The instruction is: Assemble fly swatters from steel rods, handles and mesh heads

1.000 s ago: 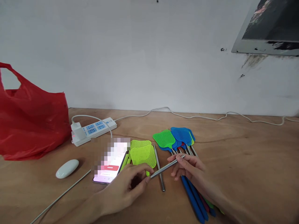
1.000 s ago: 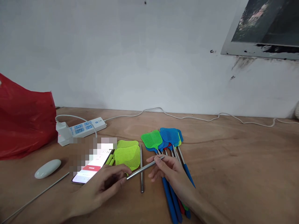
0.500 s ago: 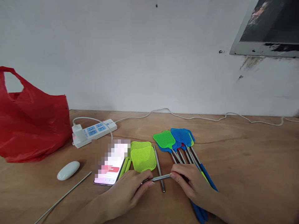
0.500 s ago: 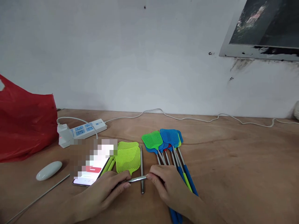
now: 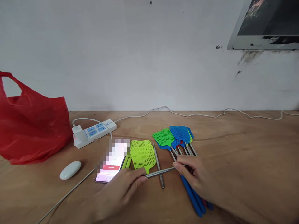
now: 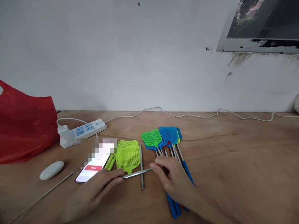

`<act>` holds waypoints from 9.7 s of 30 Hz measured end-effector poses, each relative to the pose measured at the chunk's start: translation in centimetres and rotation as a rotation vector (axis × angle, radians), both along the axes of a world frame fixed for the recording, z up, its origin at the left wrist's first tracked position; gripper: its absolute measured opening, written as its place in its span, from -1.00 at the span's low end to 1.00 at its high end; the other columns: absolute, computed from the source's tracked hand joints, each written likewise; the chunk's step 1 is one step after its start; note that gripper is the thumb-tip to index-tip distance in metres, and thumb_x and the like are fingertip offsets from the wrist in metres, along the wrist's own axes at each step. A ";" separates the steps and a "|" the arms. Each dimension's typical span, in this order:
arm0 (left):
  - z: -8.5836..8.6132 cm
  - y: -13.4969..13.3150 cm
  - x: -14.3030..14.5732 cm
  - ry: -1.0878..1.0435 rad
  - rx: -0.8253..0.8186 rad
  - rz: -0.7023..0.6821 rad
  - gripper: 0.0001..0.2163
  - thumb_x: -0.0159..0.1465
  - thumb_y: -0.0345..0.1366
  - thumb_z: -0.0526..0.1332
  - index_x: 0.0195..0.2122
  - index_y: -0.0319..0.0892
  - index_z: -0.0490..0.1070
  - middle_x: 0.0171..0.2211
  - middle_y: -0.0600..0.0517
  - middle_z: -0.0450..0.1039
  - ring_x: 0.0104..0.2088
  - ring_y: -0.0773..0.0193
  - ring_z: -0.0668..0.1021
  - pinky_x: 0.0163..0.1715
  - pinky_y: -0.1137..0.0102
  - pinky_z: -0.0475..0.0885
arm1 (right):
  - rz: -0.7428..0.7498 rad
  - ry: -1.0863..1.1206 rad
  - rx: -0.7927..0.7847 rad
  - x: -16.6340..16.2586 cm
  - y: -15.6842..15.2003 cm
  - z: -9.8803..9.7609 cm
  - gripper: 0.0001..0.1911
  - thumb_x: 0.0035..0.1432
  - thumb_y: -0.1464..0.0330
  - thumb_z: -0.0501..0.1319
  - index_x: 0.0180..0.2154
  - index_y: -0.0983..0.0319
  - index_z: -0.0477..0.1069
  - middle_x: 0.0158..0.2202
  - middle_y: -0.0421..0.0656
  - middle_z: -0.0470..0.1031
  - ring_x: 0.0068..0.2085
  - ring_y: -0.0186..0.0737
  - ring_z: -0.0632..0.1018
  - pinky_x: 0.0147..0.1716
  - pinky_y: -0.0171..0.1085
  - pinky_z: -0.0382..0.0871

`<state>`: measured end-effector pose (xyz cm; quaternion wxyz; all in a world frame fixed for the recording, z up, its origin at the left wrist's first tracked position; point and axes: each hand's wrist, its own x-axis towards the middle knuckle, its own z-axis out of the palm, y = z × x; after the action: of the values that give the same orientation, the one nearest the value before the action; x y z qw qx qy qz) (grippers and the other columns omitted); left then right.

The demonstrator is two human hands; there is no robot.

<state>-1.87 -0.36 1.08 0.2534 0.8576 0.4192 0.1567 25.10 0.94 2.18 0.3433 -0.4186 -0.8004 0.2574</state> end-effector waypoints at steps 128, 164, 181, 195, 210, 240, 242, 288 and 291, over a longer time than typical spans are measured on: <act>1.1 -0.5 2.2 0.309 0.196 -0.146 -0.77 0.51 -0.26 -0.01 -0.30 -0.12 0.32 -0.38 0.04 0.56 -0.47 0.16 0.58 -0.53 0.37 0.23 | 0.098 -0.242 0.179 2.0 -3.2 -2.0 -0.71 0.41 0.42 -0.04 -0.33 0.17 0.37 -0.43 -0.19 0.51 -0.43 -0.23 0.53 -0.46 -0.30 0.31; -2.4 4.5 -0.9 0.176 0.399 0.206 -0.14 0.16 0.19 0.34 0.36 -0.14 0.08 0.20 -0.27 0.31 0.18 -0.29 0.40 0.10 -0.13 0.36 | -0.137 0.839 -0.571 -0.2 2.2 -2.2 -0.65 0.15 0.06 0.31 -0.21 0.19 0.45 -0.59 -0.29 0.38 -0.63 -0.40 0.21 -0.70 -0.43 0.10; -0.3 3.3 0.1 -0.423 0.041 0.371 -0.77 0.42 -0.09 0.08 0.02 -0.05 0.26 -0.28 0.04 0.53 -0.40 0.19 0.64 -0.47 0.35 0.54 | -0.099 0.630 -0.504 0.1 2.3 -2.0 -0.48 0.20 -0.04 0.26 -0.13 0.27 0.60 -0.76 -0.37 0.22 -0.68 -0.42 0.17 -0.59 -0.36 0.05; -0.2 3.4 0.9 -0.857 -0.533 0.476 -0.47 0.20 0.01 0.30 0.09 -0.12 0.24 -0.50 0.17 0.41 -0.75 0.49 0.29 -0.83 0.64 0.14 | 0.161 0.324 -0.572 0.6 1.0 -1.7 -0.46 0.22 -0.01 0.24 -0.09 0.32 0.63 -0.74 -0.36 0.18 -0.71 -0.45 0.16 -0.68 -0.38 -0.03; -0.7 3.2 0.8 -0.748 -0.420 0.412 -0.46 0.28 0.10 0.22 0.13 -0.14 0.21 -0.67 0.26 0.29 -0.77 0.42 0.28 -0.84 0.61 0.22 | 0.180 0.271 -0.586 0.3 0.8 -1.1 -0.47 0.22 -0.01 0.23 -0.15 0.32 0.65 -0.71 -0.37 0.10 -0.67 -0.45 0.12 -0.68 -0.38 -0.09; 0.5 3.5 -0.1 -0.058 0.253 0.431 -0.83 0.36 -0.15 0.08 -0.21 -0.09 0.38 -0.47 0.09 0.46 -0.55 0.26 0.43 -0.50 0.41 0.20 | -0.130 0.594 -0.502 0.2 1.5 -1.5 -0.57 0.21 0.01 0.22 -0.27 0.25 0.60 -0.76 -0.35 0.20 -0.69 -0.36 0.22 -0.62 -0.31 0.07; 0.5 3.6 -0.4 0.190 0.352 0.453 -0.84 0.31 -0.17 0.12 -0.33 -0.09 0.38 -0.56 0.10 0.44 -0.58 0.21 0.45 -0.53 0.41 0.09 | -0.158 0.613 -0.511 0.2 1.6 -1.8 -0.59 0.19 0.03 0.23 -0.28 0.24 0.60 -0.75 -0.35 0.22 -0.69 -0.36 0.23 -0.61 -0.31 0.10; -0.9 2.5 0.3 0.001 0.193 0.109 -0.88 0.27 -0.33 0.14 -0.41 -0.10 0.23 -0.43 0.10 0.36 -0.50 0.30 0.38 -0.51 0.43 0.18 | -0.202 0.586 -0.556 -0.1 1.5 -1.8 -0.52 0.16 -0.03 0.24 -0.24 0.26 0.59 -0.77 -0.36 0.19 -0.69 -0.37 0.20 -0.62 -0.34 0.03; -1.1 2.5 0.3 0.051 0.148 0.084 -0.90 0.27 -0.32 0.15 -0.39 -0.10 0.25 -0.42 0.08 0.38 -0.49 0.28 0.40 -0.52 0.43 0.18 | -0.194 0.605 -0.569 0.0 1.5 -2.2 -0.53 0.16 -0.02 0.25 -0.24 0.26 0.58 -0.76 -0.36 0.20 -0.69 -0.38 0.21 -0.64 -0.35 0.02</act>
<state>-1.52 2.14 0.01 0.1715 0.8593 0.4486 0.1758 25.09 2.48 -0.02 0.4560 -0.4758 -0.5175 0.5457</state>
